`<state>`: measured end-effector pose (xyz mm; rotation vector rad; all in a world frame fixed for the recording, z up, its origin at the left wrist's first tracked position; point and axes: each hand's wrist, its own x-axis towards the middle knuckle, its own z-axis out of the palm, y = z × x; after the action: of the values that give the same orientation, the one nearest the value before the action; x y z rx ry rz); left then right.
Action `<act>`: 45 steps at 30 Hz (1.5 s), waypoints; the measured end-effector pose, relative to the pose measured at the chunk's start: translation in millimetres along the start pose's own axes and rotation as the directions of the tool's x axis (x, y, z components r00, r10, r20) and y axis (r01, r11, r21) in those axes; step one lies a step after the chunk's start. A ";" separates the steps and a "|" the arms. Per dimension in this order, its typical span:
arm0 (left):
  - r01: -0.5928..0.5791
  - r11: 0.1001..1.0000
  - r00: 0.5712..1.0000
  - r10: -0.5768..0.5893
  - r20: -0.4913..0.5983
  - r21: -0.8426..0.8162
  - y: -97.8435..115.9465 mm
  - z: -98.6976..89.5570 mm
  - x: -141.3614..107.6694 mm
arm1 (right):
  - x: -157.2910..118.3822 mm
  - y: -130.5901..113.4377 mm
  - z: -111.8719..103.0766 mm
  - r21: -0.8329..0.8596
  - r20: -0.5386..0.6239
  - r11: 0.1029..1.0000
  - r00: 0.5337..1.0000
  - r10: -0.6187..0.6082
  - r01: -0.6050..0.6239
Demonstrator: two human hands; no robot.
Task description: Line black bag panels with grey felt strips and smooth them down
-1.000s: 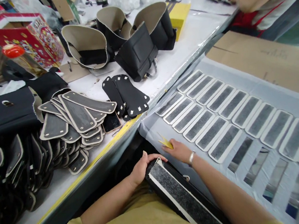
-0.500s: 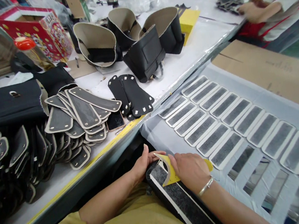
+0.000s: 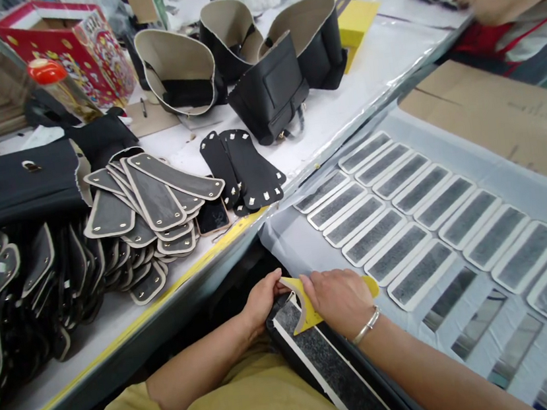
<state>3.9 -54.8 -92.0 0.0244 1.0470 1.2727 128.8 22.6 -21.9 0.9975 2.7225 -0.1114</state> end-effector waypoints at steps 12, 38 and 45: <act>-0.076 0.997 0.997 0.076 -0.001 -0.023 -1.1 5.1 -7.9 | 10.5 8.5 5.2 0.005 -0.059 0.990 0.988 -0.142 0.142; -0.316 0.811 0.946 0.308 0.102 0.493 -10.8 -18.3 -26.5 | 30.1 23.3 9.6 0.052 -0.046 0.891 0.893 -0.448 0.450; -0.454 0.628 0.889 0.278 0.363 0.632 7.9 -13.5 -37.7 | 18.1 24.3 17.3 0.072 0.033 0.889 0.890 -0.455 0.452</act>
<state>-8.0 -88.3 -72.0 1.0183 1.3102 1.1109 134.5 49.9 -42.9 0.3426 2.8656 -0.2995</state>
